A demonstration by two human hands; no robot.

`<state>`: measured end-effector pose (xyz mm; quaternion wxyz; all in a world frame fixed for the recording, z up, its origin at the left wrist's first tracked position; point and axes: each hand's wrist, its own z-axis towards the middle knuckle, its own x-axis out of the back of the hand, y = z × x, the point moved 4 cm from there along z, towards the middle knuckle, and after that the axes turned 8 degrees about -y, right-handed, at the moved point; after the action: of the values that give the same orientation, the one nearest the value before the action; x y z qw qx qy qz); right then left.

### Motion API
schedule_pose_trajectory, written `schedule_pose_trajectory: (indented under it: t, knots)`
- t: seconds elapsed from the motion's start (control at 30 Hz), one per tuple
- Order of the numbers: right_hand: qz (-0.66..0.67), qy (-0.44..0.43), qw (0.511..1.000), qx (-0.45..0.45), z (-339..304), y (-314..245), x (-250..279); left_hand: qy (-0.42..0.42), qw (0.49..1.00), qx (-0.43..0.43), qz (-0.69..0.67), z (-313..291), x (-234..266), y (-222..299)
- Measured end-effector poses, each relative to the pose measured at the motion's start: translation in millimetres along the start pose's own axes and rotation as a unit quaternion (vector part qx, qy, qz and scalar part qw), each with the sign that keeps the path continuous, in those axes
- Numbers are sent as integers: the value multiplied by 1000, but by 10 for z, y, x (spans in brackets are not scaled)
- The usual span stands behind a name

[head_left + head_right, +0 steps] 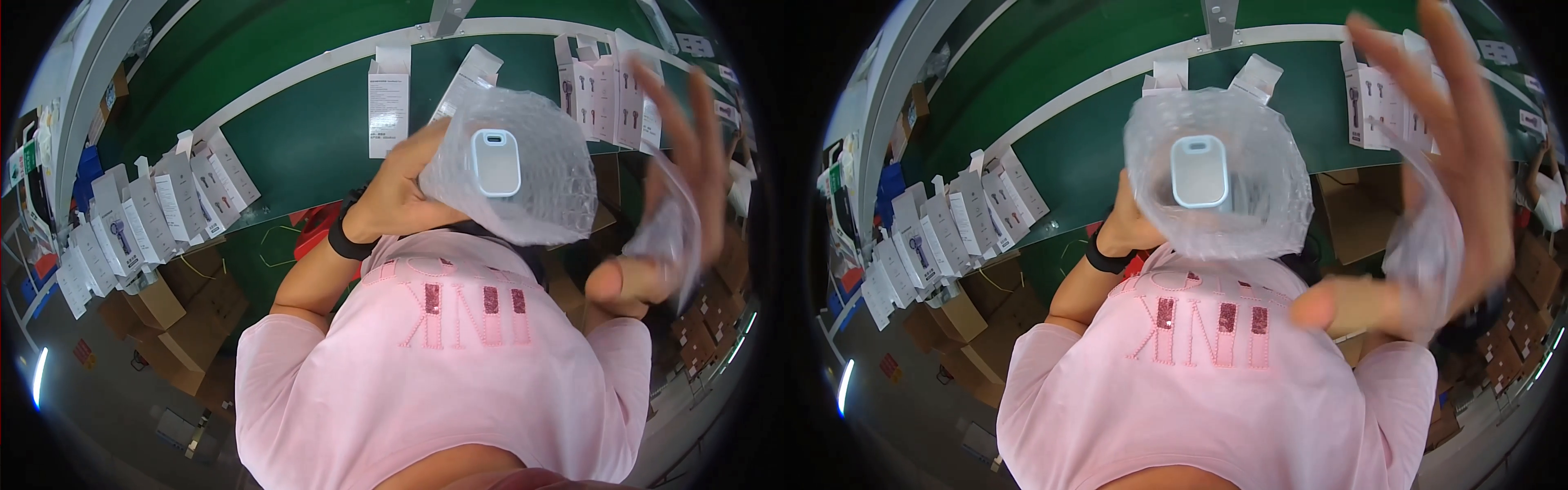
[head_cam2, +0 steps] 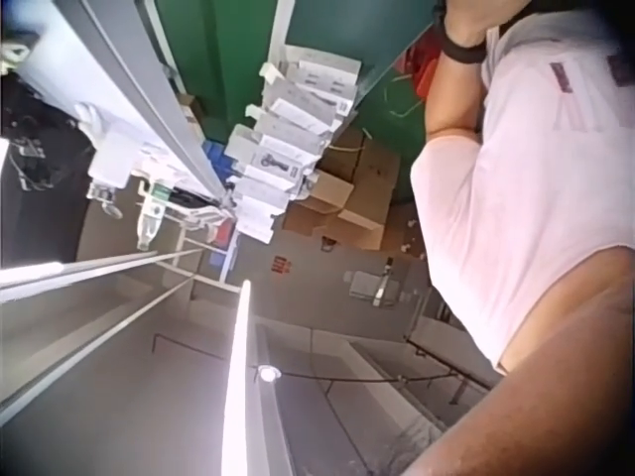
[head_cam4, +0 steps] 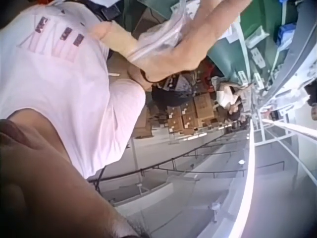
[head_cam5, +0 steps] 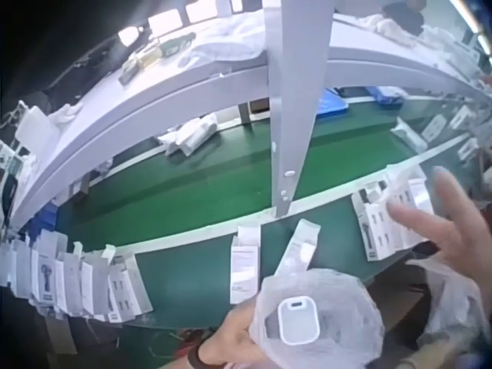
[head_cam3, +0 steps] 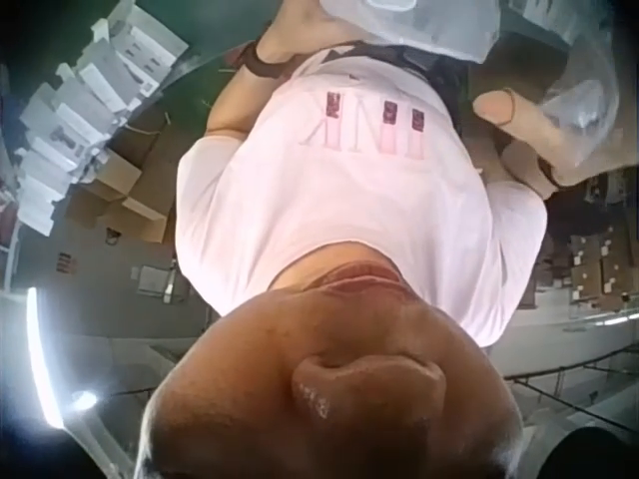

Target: Packaging bubble-wrapped products and instruction manuals into cardboard boxes at an assembly line station.

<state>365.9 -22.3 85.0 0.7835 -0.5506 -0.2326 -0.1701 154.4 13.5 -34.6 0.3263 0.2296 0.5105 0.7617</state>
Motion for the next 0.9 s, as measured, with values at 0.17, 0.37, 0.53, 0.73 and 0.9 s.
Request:
schedule_pose_trajectory:
  t: [0.17,0.37,0.53,0.73,0.9]
  knots:
    - [389,-222,869,-209,-452,911,-664,-206,902,215,-311,-93,-649,-491]
    - [459,-5,809,-368,-1001,1837,-695,-280,908,304,-73,181,-580,-1009]
    - [417,214,776,-423,-738,2410,-259,-73,837,448,306,623,225,-2199]
    - [369,256,822,-349,-277,2569,-155,19,883,453,124,344,-143,-2717]
    - [405,247,815,-333,-194,2459,-131,86,883,411,-209,369,-543,-1634]
